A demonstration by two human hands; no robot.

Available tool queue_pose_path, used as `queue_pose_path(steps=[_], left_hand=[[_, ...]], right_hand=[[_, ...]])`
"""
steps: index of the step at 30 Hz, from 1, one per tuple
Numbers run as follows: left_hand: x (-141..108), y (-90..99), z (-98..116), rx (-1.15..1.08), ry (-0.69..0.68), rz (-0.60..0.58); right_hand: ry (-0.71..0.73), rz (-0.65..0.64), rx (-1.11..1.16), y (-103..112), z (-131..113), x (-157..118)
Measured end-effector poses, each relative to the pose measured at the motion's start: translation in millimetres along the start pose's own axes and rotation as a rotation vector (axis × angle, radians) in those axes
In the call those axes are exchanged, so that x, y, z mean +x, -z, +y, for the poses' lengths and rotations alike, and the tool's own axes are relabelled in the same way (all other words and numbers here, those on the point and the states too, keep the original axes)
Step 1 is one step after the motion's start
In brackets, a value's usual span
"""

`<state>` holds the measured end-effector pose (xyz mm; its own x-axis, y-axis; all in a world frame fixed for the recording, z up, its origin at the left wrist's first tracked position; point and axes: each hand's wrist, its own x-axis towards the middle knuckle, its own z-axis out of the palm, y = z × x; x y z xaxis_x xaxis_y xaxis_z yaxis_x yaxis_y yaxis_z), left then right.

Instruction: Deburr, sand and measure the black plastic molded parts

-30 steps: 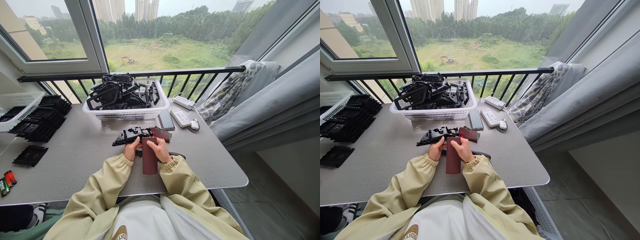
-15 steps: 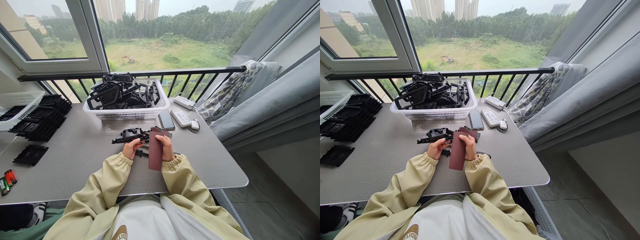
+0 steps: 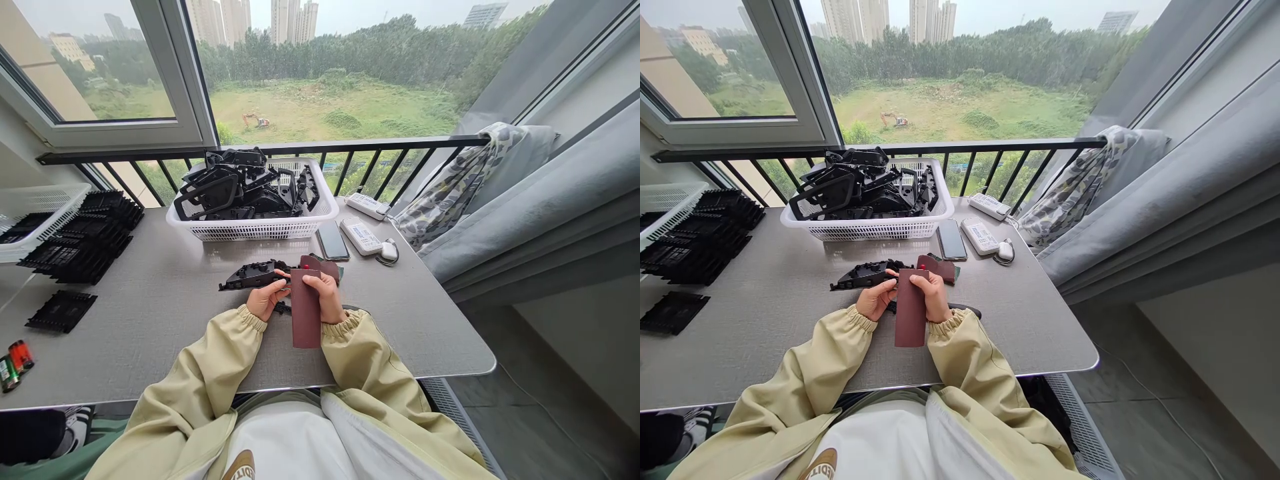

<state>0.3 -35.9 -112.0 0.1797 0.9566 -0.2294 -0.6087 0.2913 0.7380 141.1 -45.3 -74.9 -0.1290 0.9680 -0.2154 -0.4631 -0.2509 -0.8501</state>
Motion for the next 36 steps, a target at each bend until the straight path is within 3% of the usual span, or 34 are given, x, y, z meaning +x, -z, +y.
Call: queue_pose_path(steps=[3, 17, 24, 36], left_hand=[[-1.1, -2.3, -0.6, -0.012, -0.045, 0.002], [-8.0, -3.3, -0.2, 0.146, -0.146, -0.102], [-6.1, 4.1, -3.3, 0.250, -0.198, -0.075], [-7.9, -2.4, 0.5, 0.141, -0.140, -0.052]], right_hand=[[0.046, -0.048, -0.082, 0.1, 3.0, 0.8], [0.097, -0.026, -0.436, 5.2, 7.7, 4.3], [0.080, -0.031, -0.458, 6.7, 8.9, 6.6], [0.042, -0.036, -0.352, 3.9, 3.5, 3.3]])
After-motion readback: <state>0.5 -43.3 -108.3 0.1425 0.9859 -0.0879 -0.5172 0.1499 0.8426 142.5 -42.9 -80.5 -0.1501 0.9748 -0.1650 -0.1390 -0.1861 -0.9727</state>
